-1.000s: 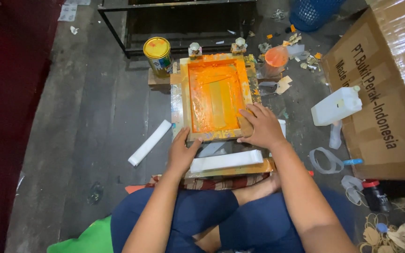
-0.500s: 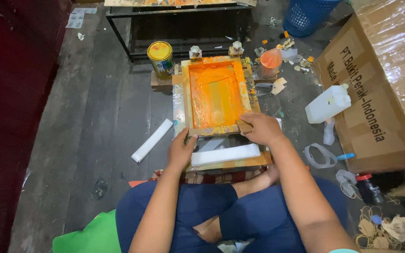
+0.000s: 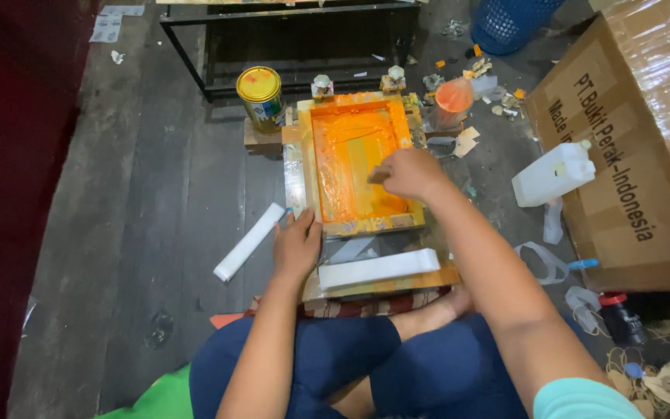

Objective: The person sits on the floor and uses a squeegee to spread orange ink across a screen printing frame. They then place a white strip of material under the frame, pull the frame down to transfer the ink, and lift it to reveal the printed strip.

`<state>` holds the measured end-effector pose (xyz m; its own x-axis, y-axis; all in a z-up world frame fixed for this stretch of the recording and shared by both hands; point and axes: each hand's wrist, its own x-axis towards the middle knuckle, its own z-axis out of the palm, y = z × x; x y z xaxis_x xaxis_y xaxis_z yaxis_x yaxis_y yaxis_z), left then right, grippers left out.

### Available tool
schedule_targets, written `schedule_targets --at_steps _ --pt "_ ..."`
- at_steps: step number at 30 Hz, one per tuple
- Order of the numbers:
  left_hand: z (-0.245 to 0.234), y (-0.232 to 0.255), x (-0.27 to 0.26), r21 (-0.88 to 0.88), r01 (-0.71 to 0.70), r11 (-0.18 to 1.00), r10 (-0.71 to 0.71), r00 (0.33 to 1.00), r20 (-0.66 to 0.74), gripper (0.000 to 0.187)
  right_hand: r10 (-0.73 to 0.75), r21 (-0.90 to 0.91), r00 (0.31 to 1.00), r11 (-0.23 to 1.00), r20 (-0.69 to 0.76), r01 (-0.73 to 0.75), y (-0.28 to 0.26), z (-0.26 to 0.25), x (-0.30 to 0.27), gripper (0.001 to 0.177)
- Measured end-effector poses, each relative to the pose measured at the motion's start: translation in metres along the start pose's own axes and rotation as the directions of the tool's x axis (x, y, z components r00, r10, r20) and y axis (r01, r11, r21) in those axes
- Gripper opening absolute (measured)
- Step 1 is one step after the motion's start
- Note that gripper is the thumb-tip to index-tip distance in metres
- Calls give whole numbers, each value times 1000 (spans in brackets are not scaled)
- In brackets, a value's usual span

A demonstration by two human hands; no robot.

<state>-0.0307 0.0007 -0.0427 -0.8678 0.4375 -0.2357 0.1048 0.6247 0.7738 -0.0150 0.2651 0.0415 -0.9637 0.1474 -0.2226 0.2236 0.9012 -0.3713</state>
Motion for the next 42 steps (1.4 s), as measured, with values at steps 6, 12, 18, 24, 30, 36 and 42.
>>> schedule_targets --at_steps 6,12,18,24,30,36,42 --pt "-12 27 7 -66 -15 998 16 1000 14 58 20 -151 996 988 -82 -32 16 41 84 24" --pt "-8 12 23 -33 -56 998 59 994 91 64 61 -124 995 990 -85 -71 4 46 108 31" --pt "-10 19 22 28 -44 999 40 989 140 71 31 -177 999 984 -38 -37 -4 44 93 27" --pt "-9 13 19 86 -68 994 51 981 190 77 -2 -265 998 964 -69 -16 -23 54 57 53" --pt "-12 4 14 139 -105 985 67 966 251 86 23 -255 999 966 -49 -34 -8 91 55 80" --pt "-26 9 -1 224 -166 960 80 934 347 84 49 -151 996 988 76 -37 -24 67 19 66" --pt "-38 18 -20 284 -181 942 53 912 407 80 79 -134 978 990 194 -53 -27 64 -6 50"
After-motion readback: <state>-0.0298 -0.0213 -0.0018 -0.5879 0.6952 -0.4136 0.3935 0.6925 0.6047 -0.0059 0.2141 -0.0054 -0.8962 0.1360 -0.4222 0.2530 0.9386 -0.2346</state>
